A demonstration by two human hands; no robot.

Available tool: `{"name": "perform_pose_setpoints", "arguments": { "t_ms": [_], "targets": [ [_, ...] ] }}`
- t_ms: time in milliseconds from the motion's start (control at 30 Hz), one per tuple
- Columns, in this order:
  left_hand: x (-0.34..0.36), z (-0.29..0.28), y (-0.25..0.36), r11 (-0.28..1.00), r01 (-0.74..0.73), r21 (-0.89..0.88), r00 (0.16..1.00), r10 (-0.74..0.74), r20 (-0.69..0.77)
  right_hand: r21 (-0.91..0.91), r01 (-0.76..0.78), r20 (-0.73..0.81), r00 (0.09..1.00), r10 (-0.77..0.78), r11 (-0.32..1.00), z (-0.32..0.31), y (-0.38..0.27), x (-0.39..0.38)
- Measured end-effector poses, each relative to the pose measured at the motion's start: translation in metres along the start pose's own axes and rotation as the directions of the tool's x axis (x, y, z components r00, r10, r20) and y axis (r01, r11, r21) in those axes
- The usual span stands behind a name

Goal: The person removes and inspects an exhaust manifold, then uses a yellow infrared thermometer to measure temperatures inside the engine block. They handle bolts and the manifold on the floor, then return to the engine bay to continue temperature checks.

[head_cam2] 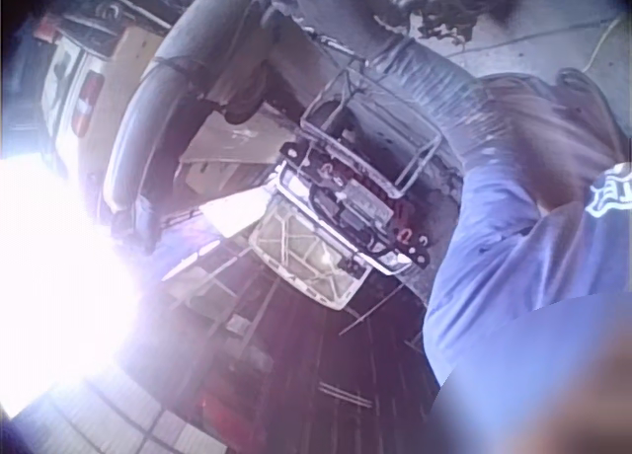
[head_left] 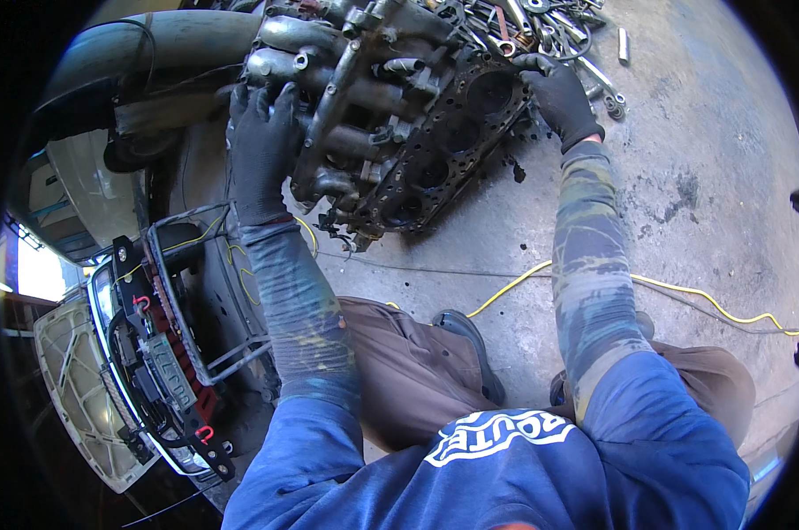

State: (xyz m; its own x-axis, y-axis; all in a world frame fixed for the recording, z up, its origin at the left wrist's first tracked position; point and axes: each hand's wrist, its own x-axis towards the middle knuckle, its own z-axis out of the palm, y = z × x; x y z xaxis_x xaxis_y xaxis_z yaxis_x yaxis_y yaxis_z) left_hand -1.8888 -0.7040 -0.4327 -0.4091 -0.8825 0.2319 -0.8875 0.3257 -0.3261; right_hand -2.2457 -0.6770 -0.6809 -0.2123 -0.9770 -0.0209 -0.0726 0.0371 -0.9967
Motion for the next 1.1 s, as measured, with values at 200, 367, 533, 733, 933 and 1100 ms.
{"name": "perform_pose_setpoints", "arguments": {
  "t_ms": [200,367,533,733,933,1100],
  "targets": [
    [-0.004,-0.001,-0.001,0.969,-0.191,0.157,0.979,0.199,-0.041,0.022,-0.015,0.022,1.0,0.014,1.0,0.001,0.006,-0.001],
    [0.0,-0.002,0.003,0.989,-0.101,0.113,0.995,0.102,-0.009,0.021,-0.08,0.129,0.989,0.077,0.997,-0.006,0.007,0.003],
    [-0.003,-0.012,0.0,0.943,-0.296,0.153,0.954,0.3,-0.005,0.248,-0.078,0.076,0.995,0.061,0.966,0.003,0.012,-0.002],
    [-0.003,-0.009,-0.005,0.946,-0.279,0.166,0.96,0.276,0.041,0.531,-0.221,0.118,0.975,0.187,0.818,0.007,0.012,-0.01],
    [-0.004,-0.009,-0.011,0.938,-0.33,0.103,0.944,0.33,0.017,0.522,-0.234,-0.064,0.948,0.311,0.82,0.012,0.004,-0.011],
    [-0.004,-0.009,-0.008,0.93,-0.352,0.107,0.934,0.356,-0.018,0.538,-0.279,-0.111,0.912,0.395,0.795,0.019,0.009,-0.016]
  ]
}}
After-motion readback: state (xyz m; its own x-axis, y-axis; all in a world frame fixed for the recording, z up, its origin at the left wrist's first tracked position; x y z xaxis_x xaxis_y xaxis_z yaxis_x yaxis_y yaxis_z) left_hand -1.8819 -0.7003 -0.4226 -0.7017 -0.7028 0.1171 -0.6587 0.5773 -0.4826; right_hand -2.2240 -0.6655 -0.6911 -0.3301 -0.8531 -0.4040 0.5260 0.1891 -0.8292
